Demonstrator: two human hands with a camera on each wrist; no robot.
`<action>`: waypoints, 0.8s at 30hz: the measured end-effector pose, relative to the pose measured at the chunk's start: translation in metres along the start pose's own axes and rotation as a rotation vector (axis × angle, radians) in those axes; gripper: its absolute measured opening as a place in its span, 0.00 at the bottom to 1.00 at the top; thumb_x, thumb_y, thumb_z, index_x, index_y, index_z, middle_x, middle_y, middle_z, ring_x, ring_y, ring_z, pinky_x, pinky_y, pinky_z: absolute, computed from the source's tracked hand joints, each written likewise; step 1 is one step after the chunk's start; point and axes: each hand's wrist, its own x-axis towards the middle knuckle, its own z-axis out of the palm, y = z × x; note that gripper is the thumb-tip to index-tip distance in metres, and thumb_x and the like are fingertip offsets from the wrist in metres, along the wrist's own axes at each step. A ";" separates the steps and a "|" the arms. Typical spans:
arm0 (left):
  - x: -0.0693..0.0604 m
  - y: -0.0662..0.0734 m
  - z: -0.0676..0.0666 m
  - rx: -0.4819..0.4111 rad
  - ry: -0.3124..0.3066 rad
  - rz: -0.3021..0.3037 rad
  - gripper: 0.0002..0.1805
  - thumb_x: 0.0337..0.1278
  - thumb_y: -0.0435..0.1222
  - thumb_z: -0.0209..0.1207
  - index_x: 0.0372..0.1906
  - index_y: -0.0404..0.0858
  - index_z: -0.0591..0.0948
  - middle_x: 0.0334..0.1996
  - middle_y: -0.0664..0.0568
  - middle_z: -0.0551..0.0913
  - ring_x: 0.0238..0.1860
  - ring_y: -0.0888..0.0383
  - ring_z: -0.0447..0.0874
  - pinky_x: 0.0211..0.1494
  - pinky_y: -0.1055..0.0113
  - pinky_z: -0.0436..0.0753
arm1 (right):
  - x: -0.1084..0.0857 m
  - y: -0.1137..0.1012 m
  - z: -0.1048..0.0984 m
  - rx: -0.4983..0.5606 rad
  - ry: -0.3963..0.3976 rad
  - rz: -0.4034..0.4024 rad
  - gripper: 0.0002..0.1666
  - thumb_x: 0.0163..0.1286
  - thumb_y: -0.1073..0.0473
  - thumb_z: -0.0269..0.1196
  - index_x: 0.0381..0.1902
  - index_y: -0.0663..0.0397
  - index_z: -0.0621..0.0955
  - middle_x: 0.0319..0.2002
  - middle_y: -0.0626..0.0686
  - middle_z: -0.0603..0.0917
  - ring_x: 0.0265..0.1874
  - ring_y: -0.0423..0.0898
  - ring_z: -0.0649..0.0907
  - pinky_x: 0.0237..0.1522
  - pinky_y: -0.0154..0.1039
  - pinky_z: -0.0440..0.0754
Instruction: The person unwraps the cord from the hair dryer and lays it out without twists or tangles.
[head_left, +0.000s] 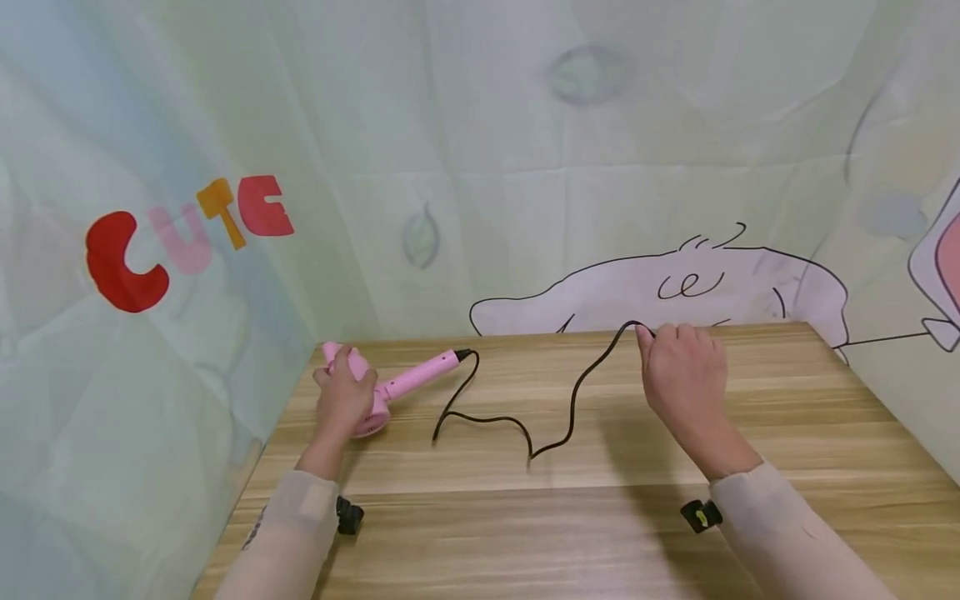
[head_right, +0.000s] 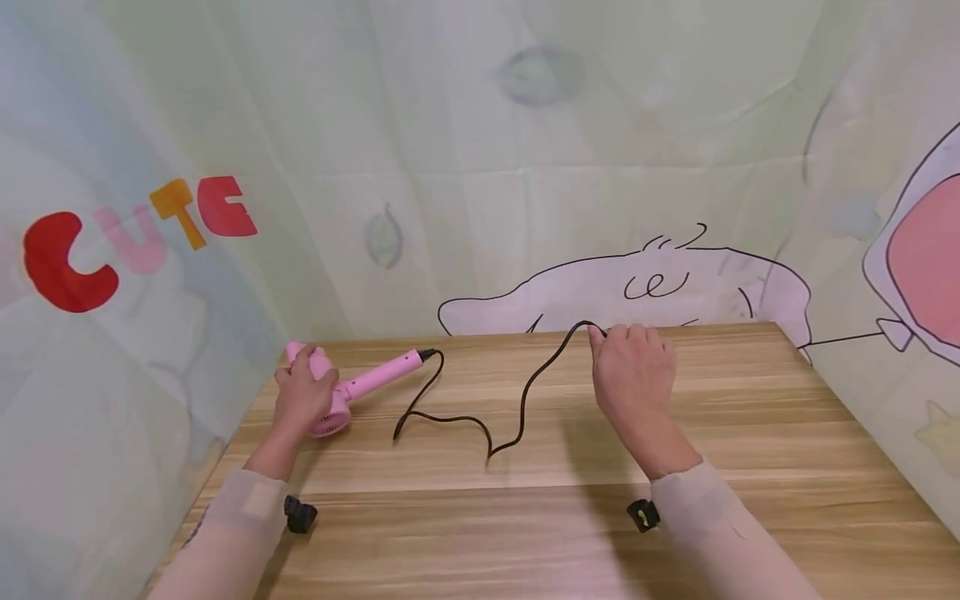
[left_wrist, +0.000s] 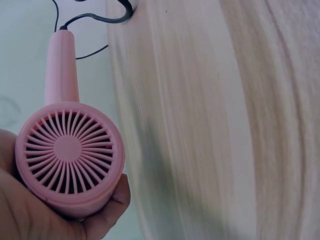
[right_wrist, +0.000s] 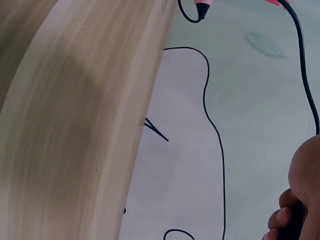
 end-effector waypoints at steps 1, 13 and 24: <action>0.000 0.000 0.001 -0.001 0.002 0.002 0.39 0.71 0.47 0.49 0.82 0.46 0.50 0.69 0.26 0.52 0.49 0.33 0.74 0.49 0.44 0.77 | -0.001 0.001 0.001 -0.007 -0.011 0.001 0.34 0.82 0.45 0.46 0.16 0.59 0.66 0.19 0.60 0.70 0.22 0.62 0.73 0.23 0.50 0.66; -0.005 0.003 0.000 -0.002 0.008 0.016 0.39 0.71 0.46 0.49 0.81 0.46 0.51 0.69 0.26 0.54 0.50 0.33 0.74 0.49 0.42 0.76 | -0.013 0.014 0.006 -0.089 -0.165 0.013 0.36 0.83 0.45 0.44 0.13 0.57 0.65 0.14 0.56 0.67 0.14 0.56 0.71 0.13 0.46 0.64; -0.005 0.004 0.000 -0.013 -0.004 0.024 0.39 0.72 0.46 0.49 0.82 0.46 0.50 0.69 0.26 0.53 0.51 0.33 0.73 0.53 0.40 0.75 | -0.043 0.022 0.003 -0.086 -0.374 0.020 0.31 0.83 0.52 0.43 0.17 0.59 0.69 0.14 0.55 0.69 0.13 0.53 0.72 0.12 0.47 0.67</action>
